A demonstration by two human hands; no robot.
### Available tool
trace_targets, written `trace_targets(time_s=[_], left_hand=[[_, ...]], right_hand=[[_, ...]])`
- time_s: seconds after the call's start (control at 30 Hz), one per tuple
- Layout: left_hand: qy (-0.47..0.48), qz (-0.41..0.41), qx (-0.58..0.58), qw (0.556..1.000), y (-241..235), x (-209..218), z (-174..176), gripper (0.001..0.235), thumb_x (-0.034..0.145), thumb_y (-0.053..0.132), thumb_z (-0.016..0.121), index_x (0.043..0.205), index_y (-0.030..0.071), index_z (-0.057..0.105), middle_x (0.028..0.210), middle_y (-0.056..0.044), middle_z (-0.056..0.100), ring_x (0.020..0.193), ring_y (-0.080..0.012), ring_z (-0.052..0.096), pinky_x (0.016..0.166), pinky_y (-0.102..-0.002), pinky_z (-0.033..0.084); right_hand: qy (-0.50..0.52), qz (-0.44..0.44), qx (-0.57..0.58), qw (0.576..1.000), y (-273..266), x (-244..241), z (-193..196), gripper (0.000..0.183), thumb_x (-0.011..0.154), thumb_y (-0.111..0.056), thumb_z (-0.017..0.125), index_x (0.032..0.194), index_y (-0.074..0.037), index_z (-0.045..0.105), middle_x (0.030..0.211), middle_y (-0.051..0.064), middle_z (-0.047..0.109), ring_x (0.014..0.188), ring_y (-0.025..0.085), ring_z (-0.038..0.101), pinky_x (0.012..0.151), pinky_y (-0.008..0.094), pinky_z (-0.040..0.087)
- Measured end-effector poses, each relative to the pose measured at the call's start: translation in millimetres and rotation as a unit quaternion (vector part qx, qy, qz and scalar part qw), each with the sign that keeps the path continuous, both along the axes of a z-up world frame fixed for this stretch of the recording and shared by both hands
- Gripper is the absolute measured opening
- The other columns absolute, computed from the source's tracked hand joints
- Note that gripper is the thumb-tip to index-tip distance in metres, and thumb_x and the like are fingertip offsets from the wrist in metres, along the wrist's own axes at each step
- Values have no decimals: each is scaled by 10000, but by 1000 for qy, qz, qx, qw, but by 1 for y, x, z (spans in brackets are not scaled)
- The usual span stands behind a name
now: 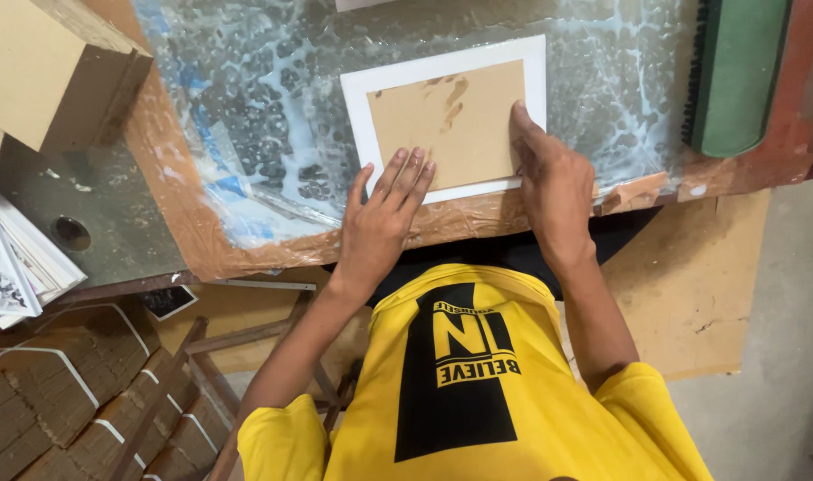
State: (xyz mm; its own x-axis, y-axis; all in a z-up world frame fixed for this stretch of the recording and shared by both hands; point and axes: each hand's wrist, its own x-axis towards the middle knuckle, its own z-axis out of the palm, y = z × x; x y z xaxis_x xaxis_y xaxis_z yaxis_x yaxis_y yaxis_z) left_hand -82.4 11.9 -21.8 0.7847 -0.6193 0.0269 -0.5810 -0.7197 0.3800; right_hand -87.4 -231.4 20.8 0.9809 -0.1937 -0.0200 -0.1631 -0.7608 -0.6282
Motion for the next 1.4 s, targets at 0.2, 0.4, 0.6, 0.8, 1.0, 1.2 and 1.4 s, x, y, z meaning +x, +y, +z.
trace_targets(time_s=[0.2, 0.4, 0.6, 0.8, 1.0, 1.2, 1.4], left_hand=[[3, -12, 2, 1000, 2, 5, 6, 654, 909, -12, 597, 1542, 116, 501, 1608, -59, 477, 1496, -212, 433, 1202, -477, 340], [-19, -7, -1, 1000, 0, -3, 3, 668, 892, -30, 610, 1536, 111, 506, 1607, -61, 475, 1495, -217, 437, 1209, -486, 338], [30, 34, -69, 997, 0, 15, 10, 520, 948, 66, 695, 1450, 128, 576, 1439, -97, 587, 1328, -272, 562, 1112, -465, 432], [-28, 188, -61, 980, 6, 72, 9, 682, 892, 299, 844, 1440, 13, 553, 1197, -138, 583, 1080, -295, 572, 904, -456, 504], [-11, 236, -46, 971, -3, 76, 5, 709, 825, 323, 882, 1387, 23, 571, 1260, -132, 579, 1098, -317, 572, 903, -452, 506], [-25, 241, -73, 968, -7, 76, 15, 633, 846, 274, 872, 1337, 5, 575, 1297, -141, 586, 1108, -353, 585, 939, -445, 503], [4, 249, -97, 964, -11, 77, 17, 579, 810, 233, 877, 1261, -2, 602, 1224, -135, 611, 1075, -337, 608, 922, -434, 508]], right_hand=[[79, 1, -10, 997, -5, 2, 2, 474, 962, 26, 688, 1415, -107, 661, 953, 286, 676, 837, 390, 697, 717, 436, 529], [15, -3, 65, 998, -6, -5, -2, 539, 917, 103, 638, 1426, -71, 618, 1054, 259, 703, 894, 263, 781, 748, 370, 564], [110, -27, -144, 983, -6, 1, 3, 381, 996, -133, 768, 1369, -199, 731, 807, 211, 710, 712, 345, 662, 657, 461, 490], [-29, 62, -196, 978, 31, 16, -10, 507, 896, -240, 825, 1372, -157, 669, 1321, 228, 611, 1186, 382, 600, 907, 424, 555], [19, 94, -164, 982, 43, 2, -21, 587, 890, -200, 803, 1445, -217, 611, 1558, 239, 451, 1427, 417, 463, 1019, 452, 536], [21, 89, -152, 984, 42, 6, -19, 582, 893, -213, 791, 1445, -218, 607, 1559, 236, 456, 1421, 411, 479, 1014, 448, 544], [13, 90, -148, 985, 42, 3, -19, 572, 916, -226, 792, 1455, -214, 601, 1559, 237, 461, 1415, 416, 487, 1009, 450, 548]])
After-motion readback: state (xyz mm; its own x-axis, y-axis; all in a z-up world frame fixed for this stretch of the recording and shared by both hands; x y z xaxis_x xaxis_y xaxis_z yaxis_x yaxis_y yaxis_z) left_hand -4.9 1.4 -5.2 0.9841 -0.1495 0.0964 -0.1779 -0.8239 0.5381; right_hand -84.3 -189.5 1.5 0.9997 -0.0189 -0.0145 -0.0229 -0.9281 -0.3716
